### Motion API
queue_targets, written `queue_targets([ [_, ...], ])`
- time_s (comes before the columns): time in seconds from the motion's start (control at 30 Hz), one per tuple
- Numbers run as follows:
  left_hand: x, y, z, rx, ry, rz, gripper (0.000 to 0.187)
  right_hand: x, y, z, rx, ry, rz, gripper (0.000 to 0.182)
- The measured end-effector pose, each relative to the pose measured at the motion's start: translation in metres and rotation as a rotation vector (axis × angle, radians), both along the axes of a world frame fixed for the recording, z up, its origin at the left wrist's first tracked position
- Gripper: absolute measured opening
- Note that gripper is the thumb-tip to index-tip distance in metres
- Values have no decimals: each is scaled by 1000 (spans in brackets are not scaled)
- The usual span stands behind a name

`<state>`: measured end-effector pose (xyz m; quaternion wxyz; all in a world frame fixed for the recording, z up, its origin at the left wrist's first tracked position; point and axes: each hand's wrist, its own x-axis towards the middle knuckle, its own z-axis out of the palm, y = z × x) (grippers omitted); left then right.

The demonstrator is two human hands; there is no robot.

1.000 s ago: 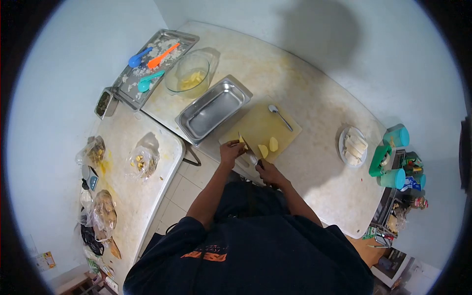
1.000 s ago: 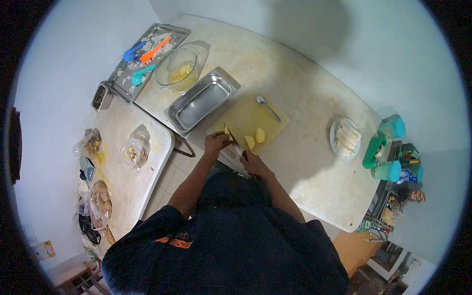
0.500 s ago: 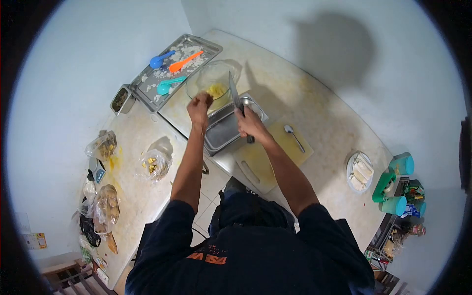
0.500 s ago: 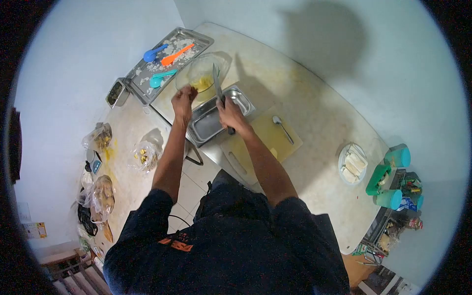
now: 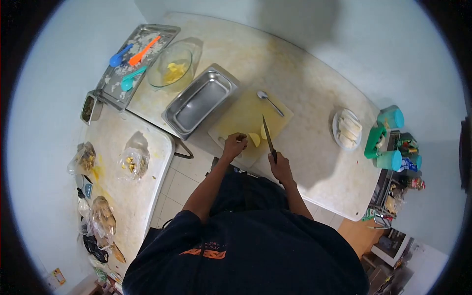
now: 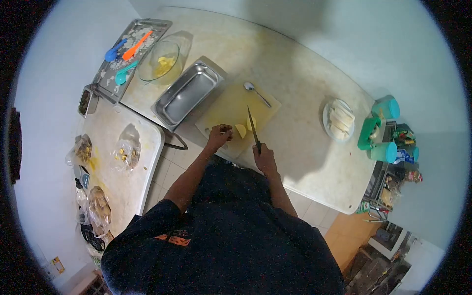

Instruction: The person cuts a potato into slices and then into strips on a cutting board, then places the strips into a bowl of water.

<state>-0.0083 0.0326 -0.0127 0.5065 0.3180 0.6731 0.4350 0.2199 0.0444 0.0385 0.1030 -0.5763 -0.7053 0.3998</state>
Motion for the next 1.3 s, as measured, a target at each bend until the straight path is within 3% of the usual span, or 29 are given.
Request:
queue_targets([
  [0.13, 14, 6, -15, 41, 303, -161, 39, 13, -2, -9, 38, -27, 7, 40],
  [0.23, 27, 7, -5, 231, 642, -149, 54, 17, -2, -6, -47, -65, 41, 40],
  [0.33, 35, 11, 11, 212, 837, -385, 63, 19, -4, -4, -7, -59, 37, 40],
  [0.63, 43, 14, 27, -80, 1132, -494, 57, 13, 6, 6, -79, -61, 109, 42],
  [0.73, 34, 12, 32, -311, 1008, -259, 53, 13, 6, -3, -81, -73, 152, 44],
  [0.83, 16, 12, 29, -563, 619, 0, 51, 10, 5, -7, -134, -95, 170, 44],
  [0.93, -3, -4, 25, -357, 493, -89, 44, 6, 4, -2, -130, -81, 194, 43],
  [1.03, -2, -13, 5, 237, 686, -138, 42, 2, 1, 2, -81, -89, 213, 42],
  [1.13, 6, -13, 13, 329, 847, -382, 60, -1, 2, 1, -151, -80, 217, 41],
  [1.23, 10, -7, 0, 258, 900, -451, 55, -3, -3, -9, -46, -59, 188, 38],
  [1.3, 18, -8, -1, 128, 778, -259, 46, -3, -4, -9, -52, -54, 198, 38],
])
